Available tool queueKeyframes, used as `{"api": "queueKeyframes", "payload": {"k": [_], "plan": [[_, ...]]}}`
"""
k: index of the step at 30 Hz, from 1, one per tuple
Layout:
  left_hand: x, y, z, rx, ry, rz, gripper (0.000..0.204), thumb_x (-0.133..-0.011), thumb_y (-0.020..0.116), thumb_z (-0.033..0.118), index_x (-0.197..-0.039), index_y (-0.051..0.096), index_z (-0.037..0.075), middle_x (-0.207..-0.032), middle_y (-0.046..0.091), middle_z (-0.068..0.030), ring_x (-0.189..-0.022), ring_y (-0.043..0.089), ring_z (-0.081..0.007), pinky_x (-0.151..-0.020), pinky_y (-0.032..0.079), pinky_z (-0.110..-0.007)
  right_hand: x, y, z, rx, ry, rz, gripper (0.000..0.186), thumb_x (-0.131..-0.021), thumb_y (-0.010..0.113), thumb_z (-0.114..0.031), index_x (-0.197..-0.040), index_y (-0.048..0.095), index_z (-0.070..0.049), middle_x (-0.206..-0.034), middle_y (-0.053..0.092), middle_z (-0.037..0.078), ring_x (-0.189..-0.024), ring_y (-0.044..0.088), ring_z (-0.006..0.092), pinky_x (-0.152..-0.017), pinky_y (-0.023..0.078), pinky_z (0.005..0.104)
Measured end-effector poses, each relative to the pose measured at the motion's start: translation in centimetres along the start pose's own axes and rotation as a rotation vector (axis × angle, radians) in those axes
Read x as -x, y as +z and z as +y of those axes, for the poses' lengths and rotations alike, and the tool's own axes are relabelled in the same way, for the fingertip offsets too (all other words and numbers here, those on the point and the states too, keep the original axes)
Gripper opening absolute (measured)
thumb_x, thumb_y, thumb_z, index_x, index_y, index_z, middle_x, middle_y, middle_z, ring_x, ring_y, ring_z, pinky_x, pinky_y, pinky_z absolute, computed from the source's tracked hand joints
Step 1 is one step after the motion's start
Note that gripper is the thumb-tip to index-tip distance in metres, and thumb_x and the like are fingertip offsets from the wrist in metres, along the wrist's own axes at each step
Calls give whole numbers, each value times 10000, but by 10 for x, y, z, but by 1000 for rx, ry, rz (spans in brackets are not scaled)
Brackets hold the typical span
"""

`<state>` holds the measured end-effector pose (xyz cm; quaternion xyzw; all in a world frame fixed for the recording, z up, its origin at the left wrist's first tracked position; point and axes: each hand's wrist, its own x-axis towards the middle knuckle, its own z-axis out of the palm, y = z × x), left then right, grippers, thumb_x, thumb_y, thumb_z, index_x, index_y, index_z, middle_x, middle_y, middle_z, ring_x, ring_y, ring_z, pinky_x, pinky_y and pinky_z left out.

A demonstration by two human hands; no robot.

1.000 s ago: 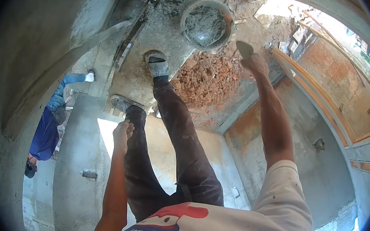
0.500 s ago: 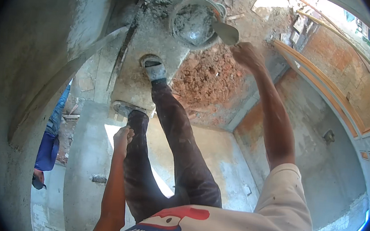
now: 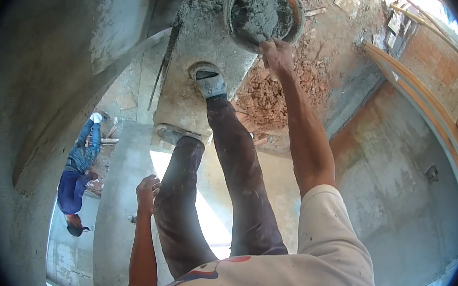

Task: The person plasters a wall by scooping mortar from buckets with a trowel, applying it onto the wall surface, and smoothing the plaster.

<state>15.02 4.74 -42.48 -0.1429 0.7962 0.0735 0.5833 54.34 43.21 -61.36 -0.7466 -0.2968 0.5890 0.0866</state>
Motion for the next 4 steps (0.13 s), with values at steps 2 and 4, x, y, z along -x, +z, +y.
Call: {"api": "queueKeyframes", "payload": {"k": [2, 4], "plan": [[-3, -35, -19, 1, 11, 46, 363, -985, 599, 243, -1251, 635, -2, -1056, 715, -109, -935, 703, -187, -782, 522, -298, 17, 4, -13, 12, -218, -19, 306, -876, 664, -267, -880, 693, 37, -617, 587, 38, -498, 528, 111, -427, 413, 311], [-7, -51, -27, -27, 16, -8, 401, -969, 622, 274, -1275, 625, 15, -1099, 716, -106, -951, 705, -224, -801, 520, -299, 25, -2, -32, 166, -199, 34, 407, -873, 691, -297, -1170, 722, -20, -715, 661, 86, -590, 603, 141, -525, 497, 325]]}}
